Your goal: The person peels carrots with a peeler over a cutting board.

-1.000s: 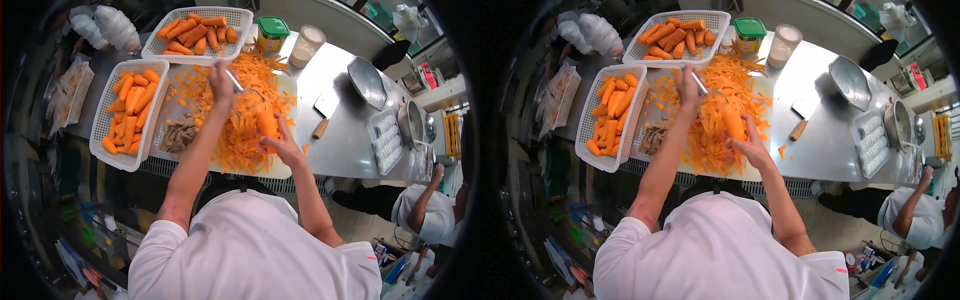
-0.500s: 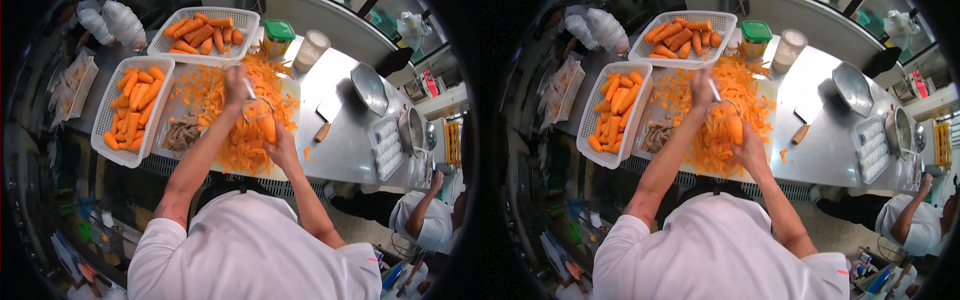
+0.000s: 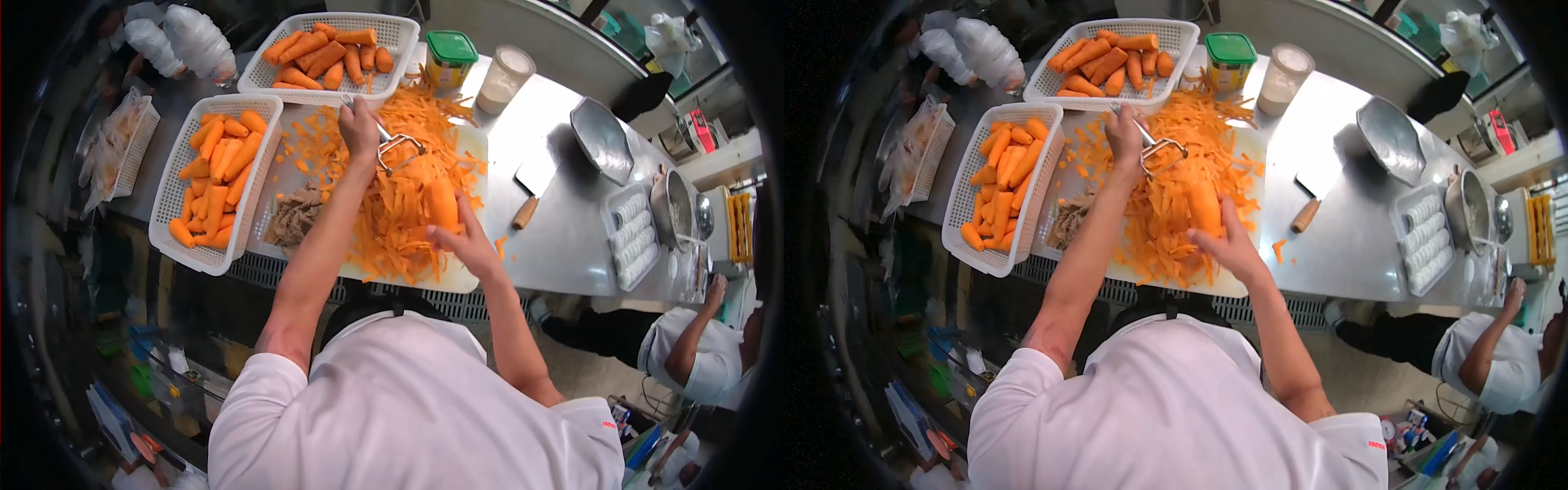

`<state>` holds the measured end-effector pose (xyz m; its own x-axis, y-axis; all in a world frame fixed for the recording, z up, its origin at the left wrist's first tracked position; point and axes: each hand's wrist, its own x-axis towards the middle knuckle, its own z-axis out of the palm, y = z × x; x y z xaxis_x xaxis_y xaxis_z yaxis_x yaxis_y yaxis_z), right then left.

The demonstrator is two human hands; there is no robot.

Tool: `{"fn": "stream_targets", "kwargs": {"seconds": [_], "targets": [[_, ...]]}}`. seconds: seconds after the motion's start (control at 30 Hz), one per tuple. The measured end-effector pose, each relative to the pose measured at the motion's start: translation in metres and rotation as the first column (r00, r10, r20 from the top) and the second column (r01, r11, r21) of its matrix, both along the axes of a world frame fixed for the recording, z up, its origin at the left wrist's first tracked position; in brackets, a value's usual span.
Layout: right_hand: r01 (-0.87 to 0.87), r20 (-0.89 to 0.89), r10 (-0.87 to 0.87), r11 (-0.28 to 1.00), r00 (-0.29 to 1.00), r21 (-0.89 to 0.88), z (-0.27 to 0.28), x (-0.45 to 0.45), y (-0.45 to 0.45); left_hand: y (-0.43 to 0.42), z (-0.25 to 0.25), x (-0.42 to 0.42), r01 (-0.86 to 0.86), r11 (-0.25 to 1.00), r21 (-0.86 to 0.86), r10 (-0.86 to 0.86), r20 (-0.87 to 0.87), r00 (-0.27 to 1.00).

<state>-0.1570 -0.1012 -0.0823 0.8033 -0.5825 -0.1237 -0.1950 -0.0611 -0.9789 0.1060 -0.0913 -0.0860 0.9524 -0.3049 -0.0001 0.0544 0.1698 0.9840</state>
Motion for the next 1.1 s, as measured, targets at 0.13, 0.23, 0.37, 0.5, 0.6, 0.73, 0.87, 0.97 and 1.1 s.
{"fn": "stream_targets", "kwargs": {"seconds": [0.13,0.23,0.37,0.5,0.6,0.73,0.87,0.97,1.1], "targets": [[-0.034,-0.011,0.04,0.934,0.999,0.356,0.007,0.013,0.001,0.003,0.032,-0.057,0.245,0.962,-0.119,-0.257,-0.096,0.962],[-0.041,-0.097,0.047,0.997,0.994,0.058,-0.002,0.014,0.003,-0.004,-0.007,-0.026,0.179,0.983,-0.041,-0.181,-0.041,0.983],[-0.054,-0.116,0.025,0.965,0.993,-0.258,-0.004,0.012,0.0,0.005,0.012,-0.034,0.139,0.986,-0.091,-0.147,-0.087,0.985],[-0.075,-0.146,0.025,0.935,0.989,-0.346,-0.002,0.016,0.003,-0.005,-0.012,-0.024,0.144,0.986,-0.083,-0.149,-0.061,0.987],[-0.067,-0.128,0.029,0.95,0.991,-0.306,0.01,0.02,-0.004,0.004,0.007,-0.021,-0.044,0.981,-0.187,0.012,-0.17,0.985],[-0.13,-0.195,0.079,0.956,0.977,-0.264,0.019,0.022,0.002,0.006,-0.003,-0.024,0.148,0.987,-0.06,-0.147,0.012,0.989],[-0.254,-0.18,0.212,0.931,0.961,-0.261,0.016,0.025,-0.003,0.06,-0.023,0.036,-0.28,0.959,0.047,0.282,-0.033,0.959],[-0.252,-0.167,0.218,0.942,0.962,-0.221,0.045,0.088,0.01,0.106,-0.046,0.015,-0.224,0.969,0.103,0.227,-0.017,0.974],[-0.417,0.199,0.378,0.883,0.904,0.217,0.083,0.19,0.038,0.143,-0.079,0.001,-0.309,0.951,-0.03,0.296,-0.208,0.932]]}}
